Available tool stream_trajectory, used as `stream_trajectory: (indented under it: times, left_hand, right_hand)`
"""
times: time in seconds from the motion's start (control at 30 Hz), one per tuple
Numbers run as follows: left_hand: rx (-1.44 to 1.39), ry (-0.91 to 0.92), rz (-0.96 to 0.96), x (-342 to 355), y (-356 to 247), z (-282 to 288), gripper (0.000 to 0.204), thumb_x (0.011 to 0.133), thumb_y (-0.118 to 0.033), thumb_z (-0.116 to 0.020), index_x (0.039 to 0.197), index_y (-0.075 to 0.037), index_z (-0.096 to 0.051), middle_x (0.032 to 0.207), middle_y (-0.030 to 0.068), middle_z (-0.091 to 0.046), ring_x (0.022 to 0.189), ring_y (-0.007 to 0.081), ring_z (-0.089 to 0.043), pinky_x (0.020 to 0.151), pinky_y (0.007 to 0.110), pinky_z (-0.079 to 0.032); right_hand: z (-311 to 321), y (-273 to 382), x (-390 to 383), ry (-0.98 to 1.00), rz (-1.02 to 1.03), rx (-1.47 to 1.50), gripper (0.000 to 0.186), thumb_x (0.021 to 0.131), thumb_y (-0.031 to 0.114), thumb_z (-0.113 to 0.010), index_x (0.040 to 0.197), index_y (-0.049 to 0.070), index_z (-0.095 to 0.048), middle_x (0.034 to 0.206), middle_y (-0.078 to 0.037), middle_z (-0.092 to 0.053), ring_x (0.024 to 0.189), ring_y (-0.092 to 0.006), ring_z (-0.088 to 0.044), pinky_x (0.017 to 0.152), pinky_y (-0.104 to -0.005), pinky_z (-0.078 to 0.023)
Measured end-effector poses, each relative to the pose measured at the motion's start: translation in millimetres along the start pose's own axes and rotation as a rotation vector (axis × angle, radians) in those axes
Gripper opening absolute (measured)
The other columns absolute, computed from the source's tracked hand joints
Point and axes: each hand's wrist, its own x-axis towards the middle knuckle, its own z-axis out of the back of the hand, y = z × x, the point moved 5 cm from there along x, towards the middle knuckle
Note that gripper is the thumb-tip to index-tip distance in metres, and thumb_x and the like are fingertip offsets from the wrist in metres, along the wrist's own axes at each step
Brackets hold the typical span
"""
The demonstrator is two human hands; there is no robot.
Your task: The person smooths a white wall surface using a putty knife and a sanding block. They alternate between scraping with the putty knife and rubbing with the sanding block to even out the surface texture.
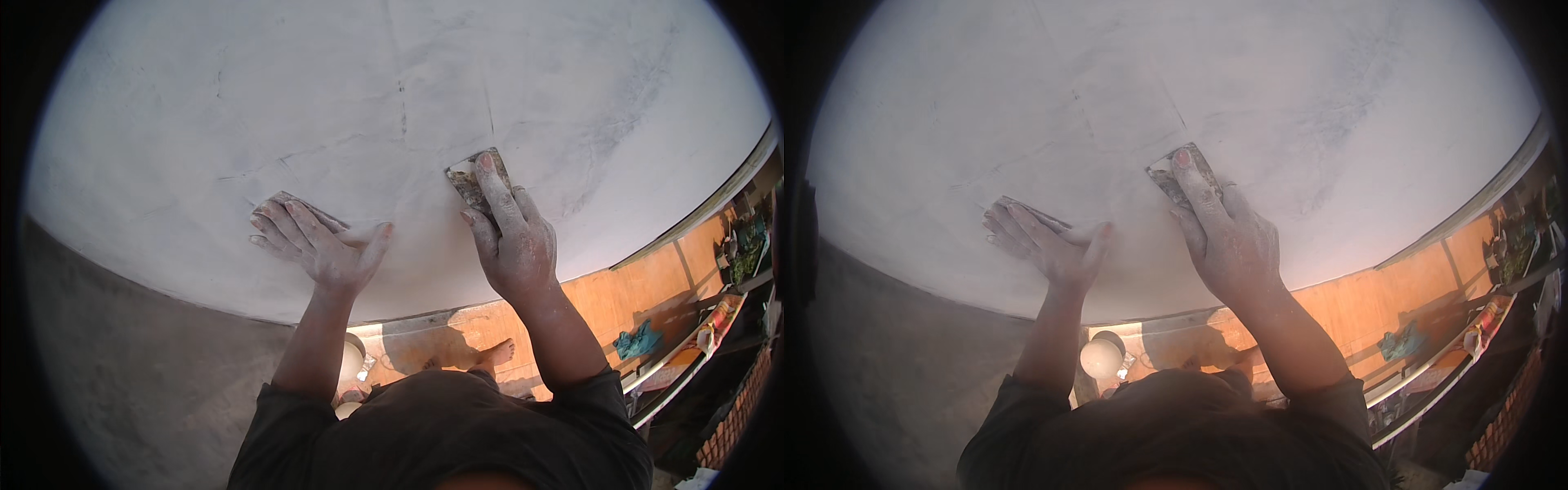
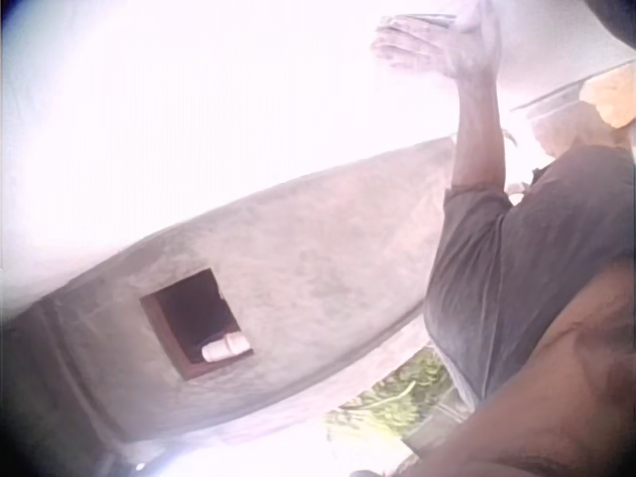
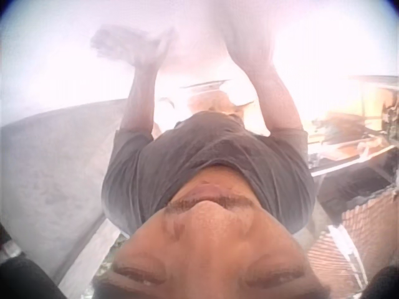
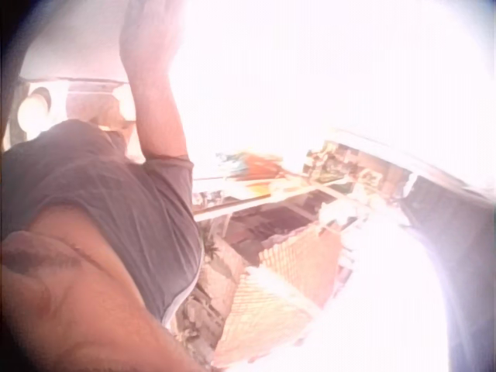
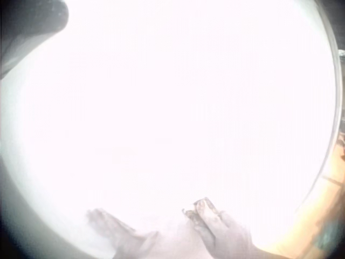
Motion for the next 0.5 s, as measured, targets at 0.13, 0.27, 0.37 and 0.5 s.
stream_trajectory:
  times: [0.13, 0.27, 0.37, 0.5]
  left_hand:
    - [-0.003, -0.009, -0.008, -1, -3, -2, 0.129, 0.074, -0.071, -0.075, 0.16, 0.006, -0.017, 0.166, 0.0346, -0.009, 0.154, 0.0551, 0.0, 0.117, 0.071, 0.005]
    - [-0.026, -0.007, -0.033, -2, -5, -2, 0.123, 0.078, -0.067, -0.074, 0.158, 0.01, -0.02, 0.165, 0.0363, -0.011, 0.153, 0.0567, 0.001, 0.116, 0.072, 0.005]
    - [-0.062, 0.022, -0.014, -4, -3, -1, 0.12, 0.08, -0.065, -0.073, 0.157, 0.012, -0.022, 0.164, 0.0376, -0.012, 0.152, 0.0584, 0.002, 0.115, 0.074, 0.004]
    - [-0.116, 0.057, -0.021, -5, -2, -1, 0.118, 0.082, -0.054, -0.077, 0.157, 0.014, -0.014, 0.165, 0.0368, -0.008, 0.153, 0.0561, 0.006, 0.116, 0.07, 0.006]
  right_hand:
    - [18, 25, 31, -0.067, 0.155, 0.017, 0.065, 0.09, 0.017, -0.074, 0.151, 0.018, -0.052, 0.092, -0.014, -0.064, 0.072, -0.0329, -0.065, 0.062, -0.0417, -0.054]
    - [22, 42, 46, -0.019, 0.066, -0.063, 0.058, 0.094, 0.02, -0.068, 0.15, 0.029, -0.052, 0.094, -0.01, -0.063, 0.072, -0.0289, -0.067, 0.058, -0.0389, -0.056]
    - [21, 52, 51, 0.057, 0.013, -0.131, 0.06, 0.093, 0.018, -0.071, 0.15, 0.023, -0.053, 0.094, -0.013, -0.063, 0.074, -0.0332, -0.064, 0.065, -0.0409, -0.054]
    - [26, 68, 59, 0.007, 0.115, -0.157, 0.054, 0.095, 0.018, -0.067, 0.147, 0.031, -0.056, 0.091, -0.013, -0.061, 0.072, -0.0317, -0.064, 0.064, -0.041, -0.055]
